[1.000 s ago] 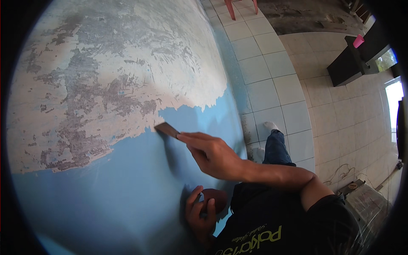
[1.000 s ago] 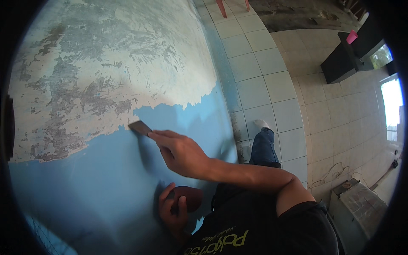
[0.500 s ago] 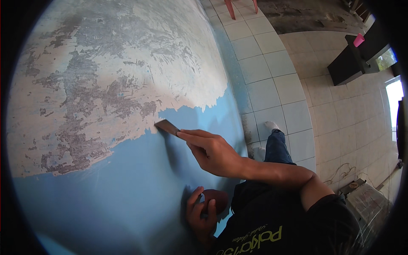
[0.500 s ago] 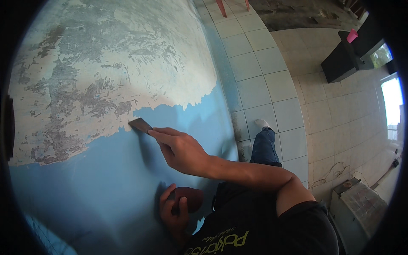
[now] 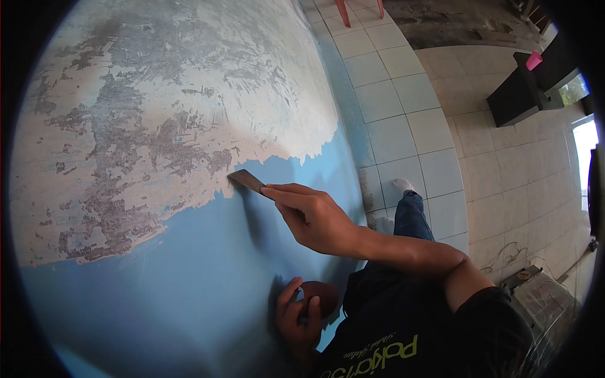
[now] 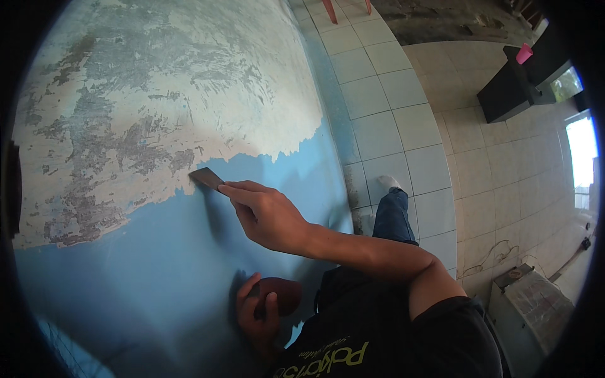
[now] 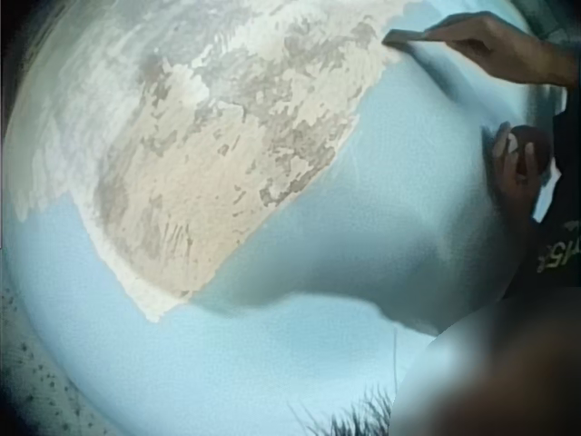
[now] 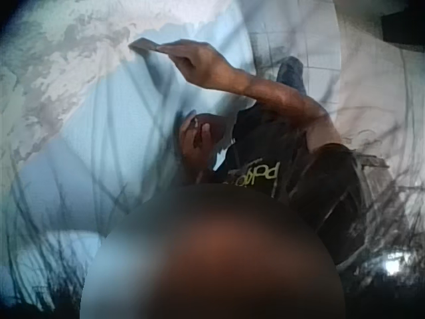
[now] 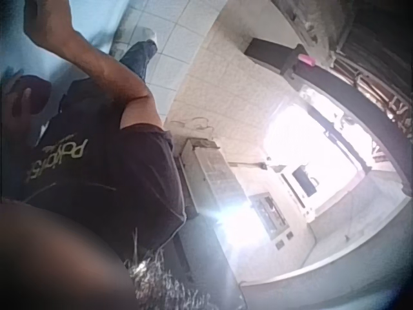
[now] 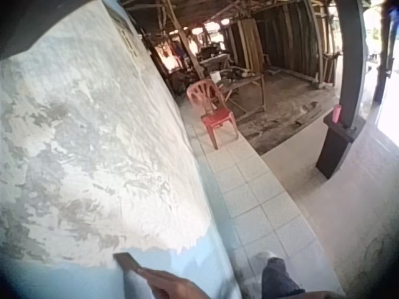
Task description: The person scrapes old peeling paint off an interior wall using a putty knife.
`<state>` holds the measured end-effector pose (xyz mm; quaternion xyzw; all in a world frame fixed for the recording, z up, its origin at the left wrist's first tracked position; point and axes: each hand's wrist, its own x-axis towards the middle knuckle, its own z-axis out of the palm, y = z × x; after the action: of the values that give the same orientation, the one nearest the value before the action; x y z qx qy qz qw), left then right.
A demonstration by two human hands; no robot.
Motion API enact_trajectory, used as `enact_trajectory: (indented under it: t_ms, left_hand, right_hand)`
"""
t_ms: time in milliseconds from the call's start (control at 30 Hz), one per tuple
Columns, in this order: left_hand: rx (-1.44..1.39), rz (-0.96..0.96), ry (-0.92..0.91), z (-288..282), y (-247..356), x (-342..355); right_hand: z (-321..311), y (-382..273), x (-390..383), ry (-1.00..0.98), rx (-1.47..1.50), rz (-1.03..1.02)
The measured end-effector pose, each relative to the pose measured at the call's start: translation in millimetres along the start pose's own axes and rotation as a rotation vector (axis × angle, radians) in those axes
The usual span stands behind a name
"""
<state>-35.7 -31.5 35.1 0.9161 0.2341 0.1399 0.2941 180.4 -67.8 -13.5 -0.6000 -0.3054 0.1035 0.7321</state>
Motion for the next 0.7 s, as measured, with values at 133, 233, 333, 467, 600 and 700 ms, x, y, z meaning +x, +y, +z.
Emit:
enact_trajectory:
  t_ms: [133,233,333,467,600,700]
  left_hand:
    - [0.001,-0.061,-0.011,-2.8,0.1,-2.8]
    - [0.012,-0.014,0.003,0.0,2.2,-0.9]
    - [-0.025,-0.035,0.006,-0.2,0.7,-2.3]
    - [-0.035,-0.055,-0.013,-1.2,-1.0,-1.8]
    - [0.002,-0.024,-0.010,-0.6,-0.1,-0.1]
    - [-0.026,-0.050,-0.012,-1.0,1.0,-1.1]
  right_hand:
    - [6.3,-1.0,-8.7,0.003,0.012,-0.030]
    - [-2.1,1.0,3.7,-0.019,0.042,0.035]
    - [0.3,2.3,-2.9,-0.019,0.025,-0.016]
    - [1.3,3.2,-2.6,-0.011,-0.012,-0.018]
    - [-0.4,2.5,0.6,-0.022,-0.022,-0.026]
    - [7.0,9.8,-4.5,0.038,-0.025,-0.085]
